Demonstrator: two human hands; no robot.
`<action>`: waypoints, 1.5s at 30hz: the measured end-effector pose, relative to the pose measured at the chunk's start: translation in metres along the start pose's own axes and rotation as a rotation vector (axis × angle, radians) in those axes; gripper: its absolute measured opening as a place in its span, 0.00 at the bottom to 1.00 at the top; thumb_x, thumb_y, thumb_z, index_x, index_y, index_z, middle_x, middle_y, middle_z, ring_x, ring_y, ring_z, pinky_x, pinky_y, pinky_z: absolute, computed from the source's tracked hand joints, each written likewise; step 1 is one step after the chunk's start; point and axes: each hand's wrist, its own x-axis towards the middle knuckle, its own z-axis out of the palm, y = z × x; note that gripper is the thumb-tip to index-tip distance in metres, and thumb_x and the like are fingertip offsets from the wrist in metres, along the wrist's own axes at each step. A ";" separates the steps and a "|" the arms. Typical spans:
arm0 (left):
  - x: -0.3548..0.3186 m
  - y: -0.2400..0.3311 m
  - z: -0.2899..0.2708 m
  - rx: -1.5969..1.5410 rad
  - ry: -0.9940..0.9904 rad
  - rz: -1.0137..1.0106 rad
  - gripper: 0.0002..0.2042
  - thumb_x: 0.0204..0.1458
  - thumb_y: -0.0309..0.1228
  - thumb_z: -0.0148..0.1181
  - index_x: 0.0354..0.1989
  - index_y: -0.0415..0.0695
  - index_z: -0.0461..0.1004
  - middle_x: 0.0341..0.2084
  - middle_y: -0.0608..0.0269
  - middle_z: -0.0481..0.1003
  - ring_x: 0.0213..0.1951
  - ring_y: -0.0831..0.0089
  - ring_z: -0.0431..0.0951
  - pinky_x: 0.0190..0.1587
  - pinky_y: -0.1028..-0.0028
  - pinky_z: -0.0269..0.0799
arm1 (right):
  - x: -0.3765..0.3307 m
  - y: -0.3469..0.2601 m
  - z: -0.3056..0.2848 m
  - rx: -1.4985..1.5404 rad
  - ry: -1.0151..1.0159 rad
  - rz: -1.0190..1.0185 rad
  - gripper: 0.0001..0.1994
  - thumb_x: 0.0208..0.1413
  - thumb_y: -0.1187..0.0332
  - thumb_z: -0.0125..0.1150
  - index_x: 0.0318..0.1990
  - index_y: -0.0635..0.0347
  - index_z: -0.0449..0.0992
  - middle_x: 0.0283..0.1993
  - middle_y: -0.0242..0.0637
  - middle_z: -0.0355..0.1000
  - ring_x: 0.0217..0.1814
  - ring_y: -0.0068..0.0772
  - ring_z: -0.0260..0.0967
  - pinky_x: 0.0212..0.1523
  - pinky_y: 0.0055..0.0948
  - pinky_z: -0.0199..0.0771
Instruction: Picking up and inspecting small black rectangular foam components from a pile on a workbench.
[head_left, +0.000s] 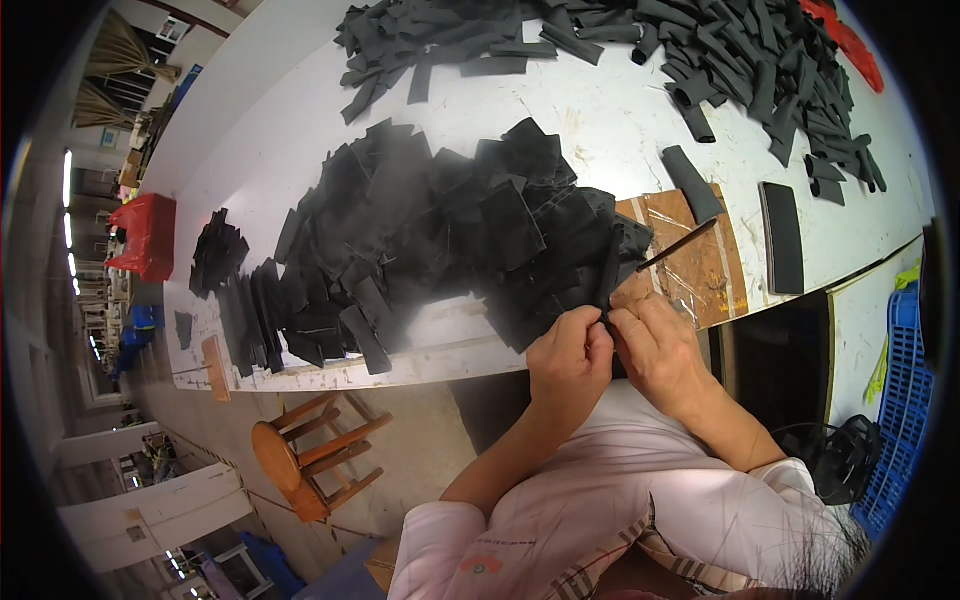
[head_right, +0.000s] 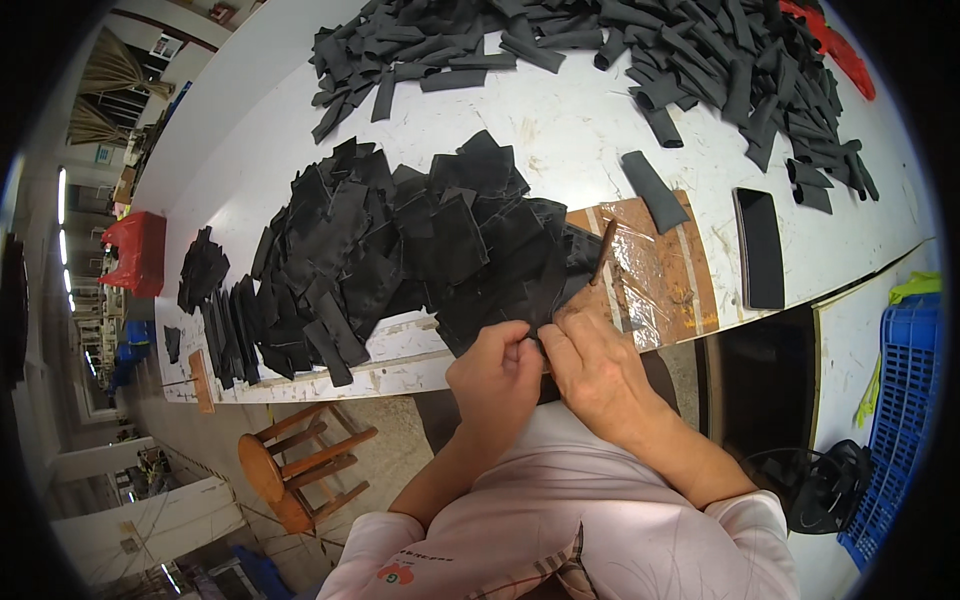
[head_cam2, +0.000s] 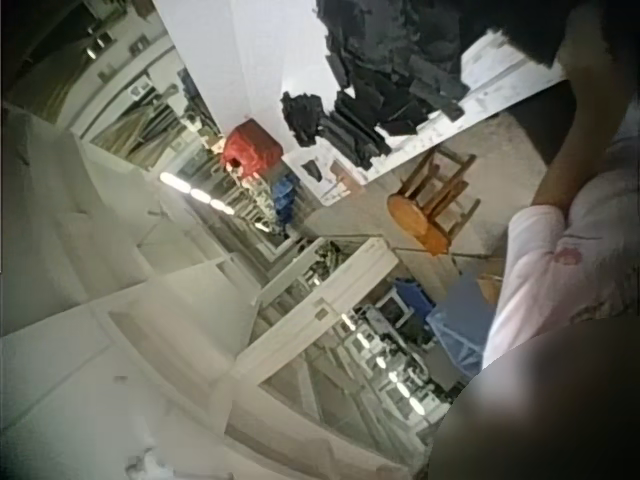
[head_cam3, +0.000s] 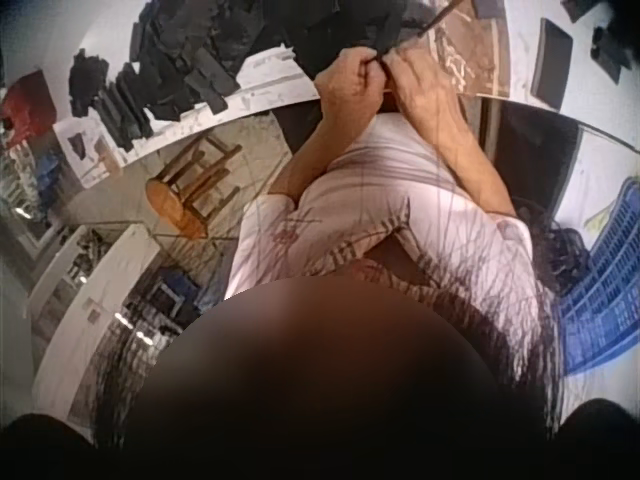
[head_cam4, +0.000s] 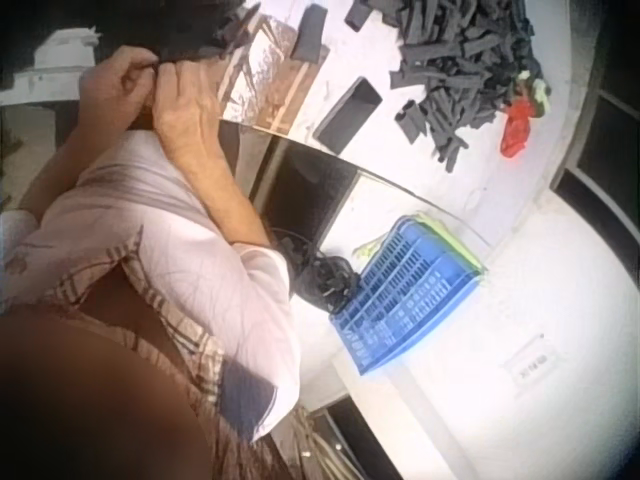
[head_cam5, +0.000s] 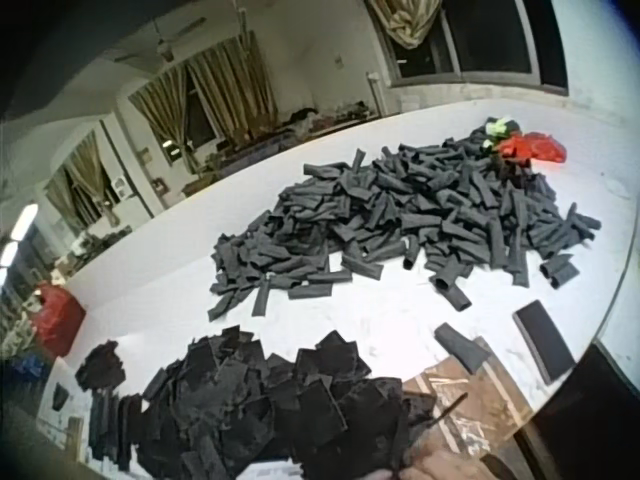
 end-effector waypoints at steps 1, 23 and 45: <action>-0.001 -0.001 0.000 0.007 0.039 -0.029 0.05 0.40 0.17 0.55 0.27 0.37 0.68 0.19 0.60 0.71 0.17 0.79 0.70 0.19 0.82 0.66 | 0.000 0.000 0.002 0.004 0.002 -0.007 0.10 0.36 0.81 0.57 0.31 0.69 0.69 0.29 0.44 0.64 0.29 0.41 0.65 0.27 0.31 0.67; 0.019 0.025 -0.004 -0.562 0.046 -0.277 0.14 0.39 0.10 0.45 0.37 0.33 0.65 0.28 0.60 0.72 0.19 0.89 0.64 0.20 0.90 0.58 | -0.001 0.014 -0.011 1.480 -0.212 0.773 0.05 0.51 0.69 0.52 0.26 0.57 0.67 0.22 0.21 0.61 0.22 0.10 0.54 0.22 0.13 0.54; 0.036 0.069 -0.001 -0.668 0.005 -0.132 0.07 0.46 0.18 0.52 0.35 0.34 0.66 0.22 0.64 0.69 0.16 0.86 0.64 0.18 0.87 0.59 | 0.029 0.003 -0.075 0.581 0.154 0.215 0.03 0.42 0.77 0.55 0.23 0.65 0.67 0.29 0.39 0.64 0.26 0.33 0.63 0.26 0.23 0.62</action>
